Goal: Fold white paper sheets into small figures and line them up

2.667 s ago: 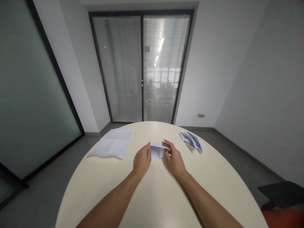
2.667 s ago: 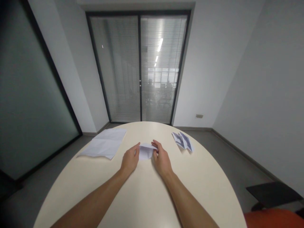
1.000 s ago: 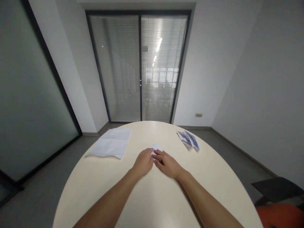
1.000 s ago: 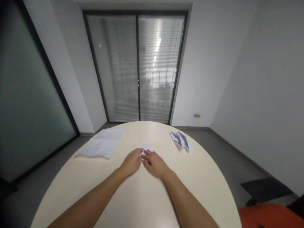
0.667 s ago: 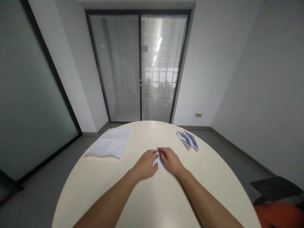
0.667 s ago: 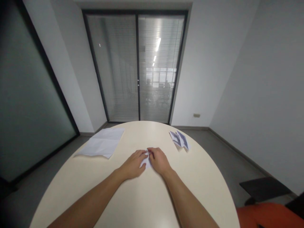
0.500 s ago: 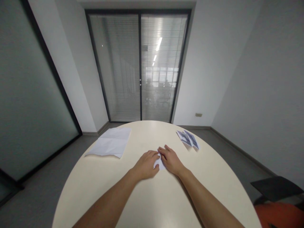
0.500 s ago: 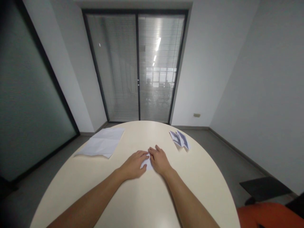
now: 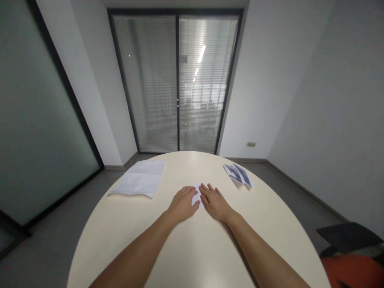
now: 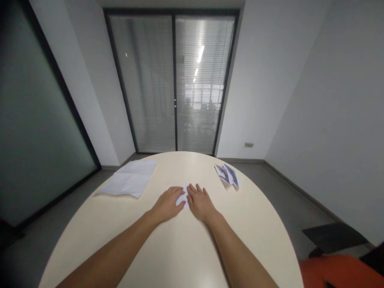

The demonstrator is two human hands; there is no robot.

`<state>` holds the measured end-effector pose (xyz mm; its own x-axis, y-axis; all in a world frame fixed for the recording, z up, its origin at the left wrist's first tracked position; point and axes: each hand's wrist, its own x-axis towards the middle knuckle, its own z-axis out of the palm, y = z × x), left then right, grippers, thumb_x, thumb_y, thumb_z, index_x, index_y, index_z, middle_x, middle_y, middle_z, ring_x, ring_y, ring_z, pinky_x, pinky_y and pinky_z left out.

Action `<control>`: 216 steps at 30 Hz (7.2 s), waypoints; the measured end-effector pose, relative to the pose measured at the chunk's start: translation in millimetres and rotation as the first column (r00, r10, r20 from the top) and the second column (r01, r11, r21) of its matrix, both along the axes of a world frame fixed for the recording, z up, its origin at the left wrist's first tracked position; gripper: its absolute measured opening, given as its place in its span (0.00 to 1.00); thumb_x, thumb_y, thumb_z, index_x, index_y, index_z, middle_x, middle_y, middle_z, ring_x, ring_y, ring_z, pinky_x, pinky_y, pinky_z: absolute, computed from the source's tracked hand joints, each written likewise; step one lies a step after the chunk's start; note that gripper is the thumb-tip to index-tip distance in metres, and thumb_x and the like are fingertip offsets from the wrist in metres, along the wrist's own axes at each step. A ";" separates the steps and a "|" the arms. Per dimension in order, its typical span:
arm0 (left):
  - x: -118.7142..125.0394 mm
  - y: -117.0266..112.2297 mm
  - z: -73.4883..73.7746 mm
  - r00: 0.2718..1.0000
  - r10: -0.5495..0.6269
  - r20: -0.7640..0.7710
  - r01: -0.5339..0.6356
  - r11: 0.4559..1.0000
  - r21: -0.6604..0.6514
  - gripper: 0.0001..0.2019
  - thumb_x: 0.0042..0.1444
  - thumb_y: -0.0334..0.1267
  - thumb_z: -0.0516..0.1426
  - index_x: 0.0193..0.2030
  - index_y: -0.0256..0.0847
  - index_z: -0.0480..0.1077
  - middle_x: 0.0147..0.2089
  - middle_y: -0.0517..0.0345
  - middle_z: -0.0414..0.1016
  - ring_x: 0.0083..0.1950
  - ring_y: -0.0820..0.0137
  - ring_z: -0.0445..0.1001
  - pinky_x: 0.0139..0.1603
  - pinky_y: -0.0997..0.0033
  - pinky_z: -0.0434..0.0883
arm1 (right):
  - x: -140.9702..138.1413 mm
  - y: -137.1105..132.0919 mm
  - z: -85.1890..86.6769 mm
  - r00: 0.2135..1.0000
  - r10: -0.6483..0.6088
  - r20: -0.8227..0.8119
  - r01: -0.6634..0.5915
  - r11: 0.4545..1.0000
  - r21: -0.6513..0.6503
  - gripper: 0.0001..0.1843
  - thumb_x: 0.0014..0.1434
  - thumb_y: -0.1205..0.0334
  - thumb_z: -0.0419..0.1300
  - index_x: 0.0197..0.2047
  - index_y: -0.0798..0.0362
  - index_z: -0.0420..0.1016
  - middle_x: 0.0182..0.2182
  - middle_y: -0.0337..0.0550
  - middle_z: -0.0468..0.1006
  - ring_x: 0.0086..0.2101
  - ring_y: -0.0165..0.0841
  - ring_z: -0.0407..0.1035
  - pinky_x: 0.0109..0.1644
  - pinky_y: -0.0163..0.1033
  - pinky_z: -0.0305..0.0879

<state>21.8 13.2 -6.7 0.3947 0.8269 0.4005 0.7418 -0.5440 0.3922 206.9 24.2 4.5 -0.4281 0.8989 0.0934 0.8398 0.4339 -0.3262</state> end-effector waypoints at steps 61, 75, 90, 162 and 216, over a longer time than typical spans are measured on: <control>-30.5 10.0 13.8 0.960 -0.216 -0.177 0.202 0.975 -0.096 0.23 0.64 0.49 0.54 0.62 0.40 0.69 0.66 0.47 0.67 0.67 0.57 0.62 0.69 0.56 0.59 | 6.7 -5.1 6.7 0.995 0.059 0.079 -0.047 0.989 -0.142 0.33 0.71 0.46 0.36 0.74 0.48 0.46 0.73 0.43 0.40 0.71 0.44 0.32 0.71 0.62 0.33; -30.1 8.8 2.7 0.983 -0.168 -0.074 0.170 0.985 0.022 0.18 0.62 0.42 0.57 0.57 0.41 0.72 0.65 0.51 0.70 0.66 0.60 0.64 0.68 0.56 0.60 | 8.2 -10.7 13.9 0.990 0.106 0.089 -0.088 0.978 -0.188 0.43 0.64 0.30 0.42 0.74 0.43 0.43 0.73 0.43 0.34 0.71 0.48 0.27 0.71 0.61 0.26; -28.5 8.8 0.2 0.985 -0.144 -0.091 0.146 0.989 0.014 0.20 0.59 0.37 0.57 0.58 0.38 0.71 0.65 0.47 0.69 0.67 0.60 0.64 0.69 0.57 0.61 | -0.5 -14.9 11.9 0.993 0.062 0.098 -0.050 0.992 -0.116 0.38 0.66 0.36 0.43 0.74 0.42 0.45 0.73 0.41 0.39 0.71 0.49 0.31 0.71 0.63 0.29; -27.7 17.1 -2.8 0.991 0.112 0.075 -0.113 0.994 -0.001 0.22 0.60 0.24 0.51 0.58 0.46 0.69 0.57 0.56 0.71 0.57 0.68 0.72 0.59 0.67 0.69 | 20.8 9.3 2.2 0.957 -0.075 -0.279 0.110 0.988 0.111 0.16 0.65 0.59 0.50 0.53 0.50 0.71 0.36 0.43 0.78 0.41 0.38 0.71 0.45 0.39 0.63; -21.9 12.3 6.4 0.999 -0.031 0.021 0.031 0.999 0.037 0.10 0.63 0.35 0.56 0.45 0.45 0.79 0.40 0.58 0.81 0.40 0.67 0.76 0.47 0.67 0.68 | 6.7 13.5 -2.1 0.815 -0.197 -0.545 0.272 0.961 0.060 0.12 0.58 0.53 0.57 0.42 0.51 0.73 0.32 0.41 0.77 0.34 0.36 0.72 0.41 0.39 0.64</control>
